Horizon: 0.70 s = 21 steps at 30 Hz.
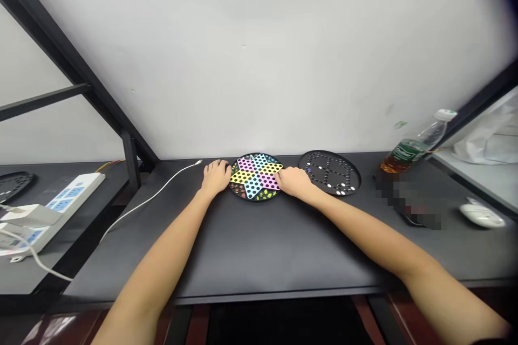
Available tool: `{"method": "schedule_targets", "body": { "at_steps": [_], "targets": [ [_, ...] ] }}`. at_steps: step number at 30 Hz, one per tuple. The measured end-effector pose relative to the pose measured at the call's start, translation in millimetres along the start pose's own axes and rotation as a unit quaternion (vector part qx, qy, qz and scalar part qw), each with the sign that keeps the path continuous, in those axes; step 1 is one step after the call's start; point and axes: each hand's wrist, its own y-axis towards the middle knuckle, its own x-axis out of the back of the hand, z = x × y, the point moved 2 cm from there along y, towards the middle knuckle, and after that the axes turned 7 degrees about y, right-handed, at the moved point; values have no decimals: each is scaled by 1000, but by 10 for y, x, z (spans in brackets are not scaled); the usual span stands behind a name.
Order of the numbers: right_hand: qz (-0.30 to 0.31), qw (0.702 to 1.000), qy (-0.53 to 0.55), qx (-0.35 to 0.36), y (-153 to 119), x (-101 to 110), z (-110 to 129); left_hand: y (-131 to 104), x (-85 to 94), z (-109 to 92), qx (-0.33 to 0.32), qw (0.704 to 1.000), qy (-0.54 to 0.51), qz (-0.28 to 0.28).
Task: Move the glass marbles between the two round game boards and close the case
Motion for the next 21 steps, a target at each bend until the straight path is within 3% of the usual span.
{"method": "schedule_targets", "body": {
  "at_steps": [6, 10, 13, 16, 18, 21],
  "targets": [
    [-21, 999, 24, 11, 11, -82, -41, -9, 22, -8, 4, 1000, -4, 2],
    [-53, 987, 150, -7, 108, -125, -151, -9, 24, -4, 0, 1000, -7, 3],
    [-67, 945, 317, -40, 212, -61, -397, -8, 20, 1, 0, 1000, -6, 1],
    [-77, 893, 433, -94, 277, 22, -813, -8, 16, 3, -1, 1000, -8, 0],
    [-105, 907, 389, -121, 297, 42, -1123, -9, 15, 2, -2, 1000, -7, 0],
    [-141, 955, 210, -156, 332, -18, -1496, -11, 18, 2, -1, 1000, -6, 1]
  ]
}}
